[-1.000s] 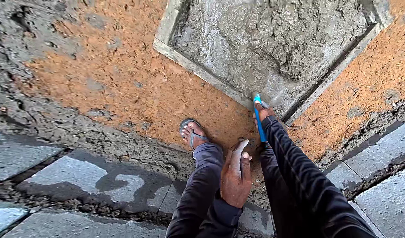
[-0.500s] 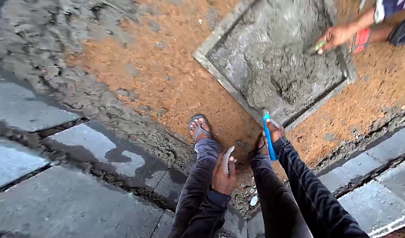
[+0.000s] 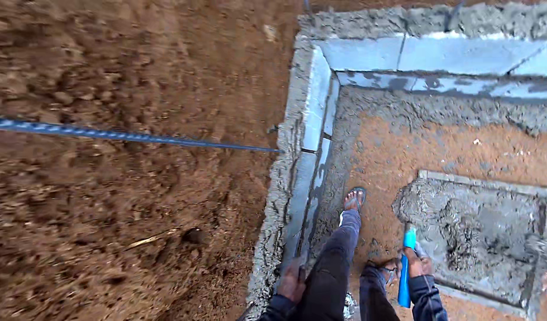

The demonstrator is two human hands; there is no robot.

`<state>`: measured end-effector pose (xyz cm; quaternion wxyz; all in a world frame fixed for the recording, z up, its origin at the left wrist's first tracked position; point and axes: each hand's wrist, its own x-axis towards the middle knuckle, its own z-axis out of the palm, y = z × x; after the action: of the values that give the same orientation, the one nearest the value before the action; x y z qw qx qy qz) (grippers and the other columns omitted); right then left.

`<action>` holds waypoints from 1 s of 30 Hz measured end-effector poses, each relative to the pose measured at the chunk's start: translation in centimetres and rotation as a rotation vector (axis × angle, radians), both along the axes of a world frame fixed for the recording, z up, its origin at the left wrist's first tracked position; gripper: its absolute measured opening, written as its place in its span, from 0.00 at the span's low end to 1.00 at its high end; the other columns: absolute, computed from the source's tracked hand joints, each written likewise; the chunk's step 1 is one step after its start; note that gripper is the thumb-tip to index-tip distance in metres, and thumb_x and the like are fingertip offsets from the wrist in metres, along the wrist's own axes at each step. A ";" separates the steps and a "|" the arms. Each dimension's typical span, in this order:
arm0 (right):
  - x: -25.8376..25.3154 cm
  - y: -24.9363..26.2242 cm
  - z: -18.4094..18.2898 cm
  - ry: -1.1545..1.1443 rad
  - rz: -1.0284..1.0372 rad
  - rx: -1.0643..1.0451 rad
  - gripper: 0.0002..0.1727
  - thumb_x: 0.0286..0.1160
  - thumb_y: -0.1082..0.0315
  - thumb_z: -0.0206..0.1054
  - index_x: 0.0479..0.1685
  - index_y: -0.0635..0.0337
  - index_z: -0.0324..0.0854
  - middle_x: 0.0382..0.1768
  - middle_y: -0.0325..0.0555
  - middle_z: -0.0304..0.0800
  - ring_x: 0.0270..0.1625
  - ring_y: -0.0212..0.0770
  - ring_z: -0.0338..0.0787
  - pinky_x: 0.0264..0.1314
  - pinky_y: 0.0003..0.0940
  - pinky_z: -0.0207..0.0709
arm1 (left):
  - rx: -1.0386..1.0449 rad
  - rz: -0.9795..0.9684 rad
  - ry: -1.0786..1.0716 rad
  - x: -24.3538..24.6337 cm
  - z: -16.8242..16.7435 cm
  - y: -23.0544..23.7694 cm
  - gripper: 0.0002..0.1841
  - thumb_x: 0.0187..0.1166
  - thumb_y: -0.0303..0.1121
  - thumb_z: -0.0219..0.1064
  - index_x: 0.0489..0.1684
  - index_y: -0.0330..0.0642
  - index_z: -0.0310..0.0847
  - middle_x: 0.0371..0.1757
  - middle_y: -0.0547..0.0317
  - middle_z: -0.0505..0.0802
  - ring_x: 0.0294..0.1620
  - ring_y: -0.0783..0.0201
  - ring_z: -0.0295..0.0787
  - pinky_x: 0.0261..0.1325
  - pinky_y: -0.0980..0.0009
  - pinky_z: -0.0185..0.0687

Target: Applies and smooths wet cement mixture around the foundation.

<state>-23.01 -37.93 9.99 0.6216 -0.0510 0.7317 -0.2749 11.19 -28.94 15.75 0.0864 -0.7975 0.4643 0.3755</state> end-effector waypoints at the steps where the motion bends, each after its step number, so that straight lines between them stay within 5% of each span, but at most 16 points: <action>1: 1.7 -2.1 1.0 -0.025 0.037 -0.003 0.16 0.80 0.73 0.60 0.65 0.67 0.76 0.23 0.53 0.85 0.12 0.45 0.80 0.13 0.44 0.79 | 0.082 0.054 -0.019 1.4 0.4 0.3 0.23 0.86 0.30 0.60 0.78 0.34 0.76 0.75 0.33 0.84 0.74 0.38 0.84 0.80 0.43 0.75; 4: 6.9 -8.3 3.3 -0.074 0.152 -0.014 0.21 0.81 0.74 0.60 0.73 0.66 0.72 0.25 0.53 0.86 0.14 0.44 0.81 0.14 0.42 0.80 | 0.289 0.209 -0.023 5.0 0.8 0.5 0.23 0.87 0.32 0.59 0.80 0.37 0.75 0.77 0.33 0.82 0.77 0.36 0.81 0.82 0.41 0.72; 8: 14.6 -17.2 6.3 -0.111 0.286 -0.040 0.24 0.82 0.72 0.62 0.76 0.65 0.71 0.30 0.54 0.86 0.17 0.44 0.81 0.18 0.43 0.80 | 0.284 0.342 0.015 8.0 1.4 0.5 0.21 0.88 0.31 0.59 0.78 0.37 0.77 0.71 0.34 0.87 0.70 0.37 0.87 0.77 0.41 0.76; 12: 21.9 -25.1 7.7 -0.144 0.312 -0.067 0.20 0.82 0.71 0.64 0.71 0.67 0.73 0.25 0.52 0.82 0.16 0.43 0.80 0.17 0.40 0.81 | 0.182 0.451 0.086 9.5 1.7 1.9 0.20 0.87 0.28 0.58 0.76 0.36 0.78 0.70 0.37 0.88 0.62 0.42 0.91 0.71 0.43 0.83; 15: 26.6 -30.1 7.8 -0.095 0.385 -0.057 0.24 0.80 0.69 0.67 0.74 0.61 0.72 0.30 0.53 0.84 0.20 0.44 0.82 0.22 0.42 0.82 | 0.191 0.523 0.098 9.8 2.8 2.4 0.21 0.87 0.27 0.57 0.78 0.36 0.76 0.74 0.36 0.85 0.61 0.41 0.92 0.68 0.44 0.85; 19: 32.3 -35.1 7.7 0.035 0.435 -0.123 0.22 0.76 0.63 0.73 0.65 0.63 0.79 0.36 0.57 0.89 0.28 0.49 0.89 0.32 0.50 0.86 | 0.240 0.581 0.101 9.5 4.0 2.5 0.21 0.88 0.29 0.56 0.79 0.38 0.75 0.74 0.36 0.85 0.62 0.40 0.92 0.69 0.42 0.84; 22: 35.1 -36.6 8.5 0.156 0.578 -0.076 0.30 0.79 0.56 0.72 0.80 0.56 0.73 0.54 0.61 0.91 0.52 0.57 0.93 0.55 0.59 0.87 | 0.297 0.638 0.132 8.8 3.8 2.8 0.21 0.89 0.30 0.55 0.79 0.41 0.76 0.72 0.40 0.87 0.60 0.42 0.93 0.67 0.41 0.85; 24: 36.1 -35.8 10.0 0.248 0.685 -0.054 0.37 0.80 0.56 0.70 0.88 0.54 0.65 0.68 0.61 0.87 0.70 0.58 0.87 0.72 0.60 0.79 | 0.333 0.656 0.150 8.5 4.0 2.4 0.21 0.90 0.31 0.55 0.79 0.43 0.76 0.73 0.41 0.87 0.62 0.42 0.92 0.68 0.41 0.84; 30: 36.8 -29.6 10.1 0.316 0.797 -0.035 0.45 0.84 0.56 0.67 0.97 0.55 0.48 0.79 0.63 0.77 0.77 0.61 0.82 0.79 0.57 0.76 | 0.363 0.630 0.174 8.1 3.9 1.6 0.20 0.91 0.31 0.54 0.79 0.43 0.76 0.75 0.44 0.86 0.65 0.46 0.92 0.71 0.44 0.84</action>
<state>13.81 -67.50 20.10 0.5586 -0.3818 0.7362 -0.0142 19.29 -27.31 19.69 0.0667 -0.8380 0.1273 0.5264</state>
